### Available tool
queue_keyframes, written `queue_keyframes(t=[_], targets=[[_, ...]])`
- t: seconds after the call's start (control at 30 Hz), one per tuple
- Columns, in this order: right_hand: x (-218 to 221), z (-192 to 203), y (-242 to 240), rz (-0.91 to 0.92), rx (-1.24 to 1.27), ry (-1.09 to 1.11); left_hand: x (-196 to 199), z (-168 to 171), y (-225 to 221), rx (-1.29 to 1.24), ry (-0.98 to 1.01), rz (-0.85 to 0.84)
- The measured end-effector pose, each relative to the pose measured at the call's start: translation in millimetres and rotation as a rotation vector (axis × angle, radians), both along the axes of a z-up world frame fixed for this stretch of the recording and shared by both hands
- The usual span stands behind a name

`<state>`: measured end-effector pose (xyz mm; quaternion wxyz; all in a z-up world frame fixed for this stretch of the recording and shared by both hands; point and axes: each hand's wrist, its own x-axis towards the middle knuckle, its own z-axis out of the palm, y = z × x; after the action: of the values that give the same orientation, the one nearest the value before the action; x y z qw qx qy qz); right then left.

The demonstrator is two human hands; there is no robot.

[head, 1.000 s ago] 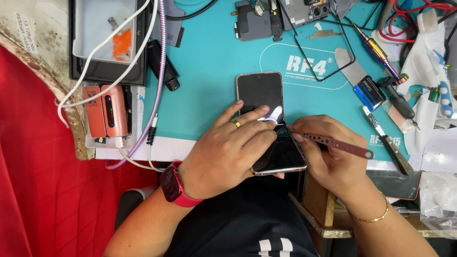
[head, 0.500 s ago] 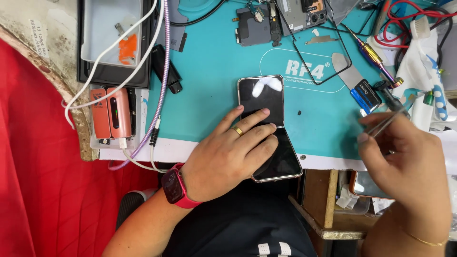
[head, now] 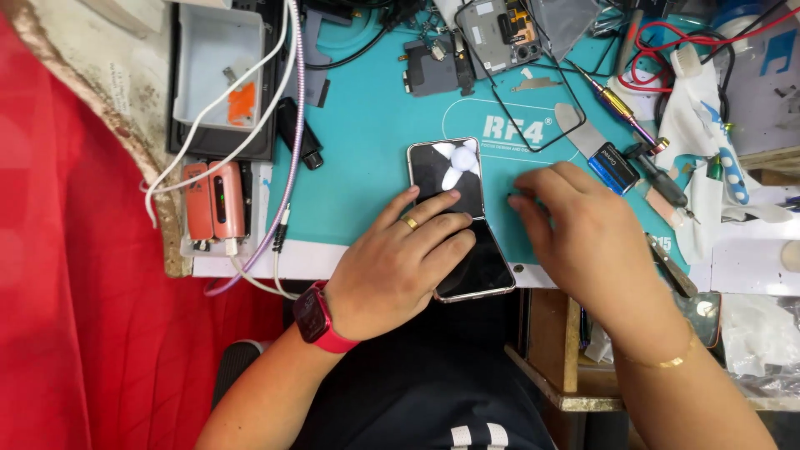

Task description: The person disassembles a smartphone on a workbench, using a metal prying tool to separate the screen and tweezers to remove internal components. They detach the battery and other parts, placing them on the mat.

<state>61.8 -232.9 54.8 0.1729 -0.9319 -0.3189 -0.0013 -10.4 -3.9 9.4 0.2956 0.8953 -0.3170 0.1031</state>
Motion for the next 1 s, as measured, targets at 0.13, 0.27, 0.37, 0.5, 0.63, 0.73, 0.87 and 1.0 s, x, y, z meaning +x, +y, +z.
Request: queue_keyframes(t=[0.13,0.27,0.37,0.5,0.63,0.73,0.87,1.0], targets=[[9,-14,10,-0.068,-0.043,0.035,3,0,2,-0.039,-0.008,0.022],[15,-20,7,-0.043,-0.172,0.064,1,0,2,-0.054,0.000,0.016],[30,-18,2,-0.037,-0.230,-0.040,1,-3,2,-0.042,-0.012,0.026],[82,-24,-8,-0.135,-0.239,-0.135,0,-5,3,-0.050,-0.005,0.009],[93,-15,-18,0.030,-0.027,-0.147,1,-7,2,-0.069,-0.003,0.013],[57,4,-26,0.016,0.103,-0.164,-1,-6,0,-0.098,-0.038,0.041],[-13,7,-16,-0.096,0.676,0.365,-3,5,-18,-0.145,-0.175,0.192],[-50,-18,3,0.056,0.991,0.397,2,26,-56,-0.117,-0.288,0.360]])
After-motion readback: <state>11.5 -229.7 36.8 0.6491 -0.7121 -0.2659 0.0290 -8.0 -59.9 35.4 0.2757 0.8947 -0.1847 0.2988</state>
